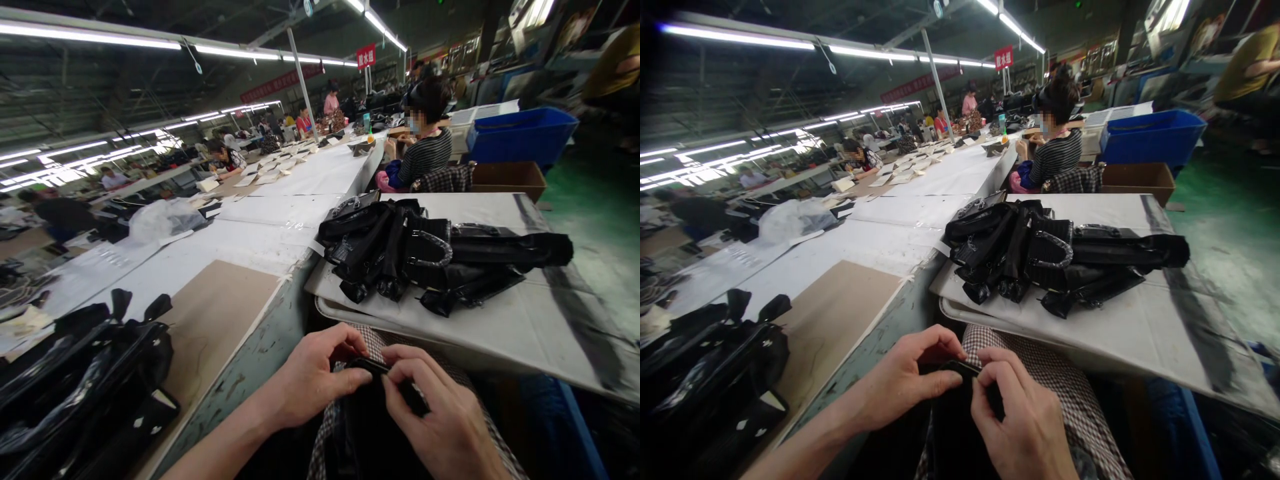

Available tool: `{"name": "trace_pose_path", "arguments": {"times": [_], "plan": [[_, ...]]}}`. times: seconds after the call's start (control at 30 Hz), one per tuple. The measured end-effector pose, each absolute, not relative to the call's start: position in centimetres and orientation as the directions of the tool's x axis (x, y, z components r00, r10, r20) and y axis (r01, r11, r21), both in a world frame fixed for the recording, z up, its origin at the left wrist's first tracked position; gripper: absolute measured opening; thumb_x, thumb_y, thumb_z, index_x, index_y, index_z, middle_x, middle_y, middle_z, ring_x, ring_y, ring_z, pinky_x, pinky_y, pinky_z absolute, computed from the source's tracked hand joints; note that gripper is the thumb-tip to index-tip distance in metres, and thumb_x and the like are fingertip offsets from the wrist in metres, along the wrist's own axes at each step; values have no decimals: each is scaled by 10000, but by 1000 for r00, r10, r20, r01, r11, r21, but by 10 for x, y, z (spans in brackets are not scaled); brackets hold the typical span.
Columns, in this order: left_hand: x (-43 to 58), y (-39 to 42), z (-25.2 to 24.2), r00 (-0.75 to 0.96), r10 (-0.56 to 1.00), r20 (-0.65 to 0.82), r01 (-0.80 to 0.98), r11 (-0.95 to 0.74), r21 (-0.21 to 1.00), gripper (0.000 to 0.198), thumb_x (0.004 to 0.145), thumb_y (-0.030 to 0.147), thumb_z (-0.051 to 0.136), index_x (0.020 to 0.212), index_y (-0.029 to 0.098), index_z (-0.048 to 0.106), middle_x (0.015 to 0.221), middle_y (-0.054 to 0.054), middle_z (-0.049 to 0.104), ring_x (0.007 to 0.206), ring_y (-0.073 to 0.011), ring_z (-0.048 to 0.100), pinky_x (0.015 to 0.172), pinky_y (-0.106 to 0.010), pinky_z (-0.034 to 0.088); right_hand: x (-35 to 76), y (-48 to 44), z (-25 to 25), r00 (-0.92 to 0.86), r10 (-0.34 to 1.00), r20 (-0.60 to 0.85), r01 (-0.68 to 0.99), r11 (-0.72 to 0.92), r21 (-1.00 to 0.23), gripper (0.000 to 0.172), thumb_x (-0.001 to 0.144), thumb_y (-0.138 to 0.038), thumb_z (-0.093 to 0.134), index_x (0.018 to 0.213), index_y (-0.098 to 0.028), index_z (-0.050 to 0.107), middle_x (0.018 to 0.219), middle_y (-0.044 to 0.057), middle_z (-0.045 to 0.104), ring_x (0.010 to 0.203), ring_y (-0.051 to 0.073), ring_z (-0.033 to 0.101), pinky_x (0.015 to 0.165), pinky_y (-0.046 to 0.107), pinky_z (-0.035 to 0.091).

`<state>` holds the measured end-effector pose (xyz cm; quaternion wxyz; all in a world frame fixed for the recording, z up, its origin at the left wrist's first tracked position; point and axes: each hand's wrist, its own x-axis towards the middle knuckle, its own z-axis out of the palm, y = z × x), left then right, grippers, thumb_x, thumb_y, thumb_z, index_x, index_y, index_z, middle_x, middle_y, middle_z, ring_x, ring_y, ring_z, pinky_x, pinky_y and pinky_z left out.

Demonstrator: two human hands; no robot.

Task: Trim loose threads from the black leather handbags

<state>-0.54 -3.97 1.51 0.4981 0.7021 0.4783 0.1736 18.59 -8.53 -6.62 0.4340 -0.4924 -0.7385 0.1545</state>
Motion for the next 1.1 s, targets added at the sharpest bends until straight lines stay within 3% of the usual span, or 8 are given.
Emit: {"name": "trace_pose_path", "arguments": {"times": [0.23, 0.43, 0.7, 0.87, 1.0, 1.1], "plan": [[-5, -41, 12, 405, 889, -214, 532, -39, 846, 77, 820, 219, 676, 878, 178, 648, 849, 14, 631, 800, -149, 564, 726, -255, 429, 182, -85, -69, -117, 865, 488, 643, 440, -626, 106, 873, -146, 520, 825, -233, 555, 1021, 28, 701, 756, 146, 718, 703, 226, 581], [-6, -41, 6, 378, 917, -129, 534, -102, 839, 58, 832, 217, 666, 827, 160, 678, 834, -1, 642, 805, -160, 577, 742, -269, 429, 179, -82, -68, -93, 863, 497, 611, 443, -656, 116, 870, -136, 518, 805, -230, 536, 922, 12, 686, 660, 130, 689, 684, 228, 566], [-6, -45, -6, 403, 915, -15, 558, -233, 796, 69, 848, 211, 631, 809, 163, 660, 818, -4, 637, 768, -147, 579, 710, -253, 432, 185, -80, -67, -118, 890, 442, 514, 435, -739, 101, 869, -142, 536, 823, -232, 546, 938, -5, 674, 797, 113, 686, 696, 185, 525], [-1, -46, -8, 388, 922, -3, 582, -243, 776, 23, 791, 154, 616, 771, 162, 625, 761, 11, 601, 709, -137, 548, 671, -251, 423, 182, -80, -57, -36, 913, 407, 457, 377, -805, 121, 837, -149, 541, 744, -226, 543, 856, -26, 688, 774, 113, 682, 704, 197, 513], [3, -41, -3, 429, 903, -26, 553, -240, 798, 95, 744, 76, 587, 750, 169, 567, 752, 30, 555, 706, -124, 518, 653, -236, 410, 181, -80, -53, -15, 920, 391, 476, 350, -807, 125, 817, -151, 544, 719, -228, 553, 793, -50, 693, 697, 105, 674, 658, 199, 507], [6, -36, 1, 525, 850, -46, 535, -288, 794, 124, 754, 55, 613, 798, 171, 605, 782, 38, 519, 735, -112, 505, 673, -217, 401, 183, -79, -53, -26, 912, 409, 473, 371, -799, 128, 827, -155, 531, 725, -231, 544, 774, -54, 691, 675, 103, 672, 630, 195, 505]]}}
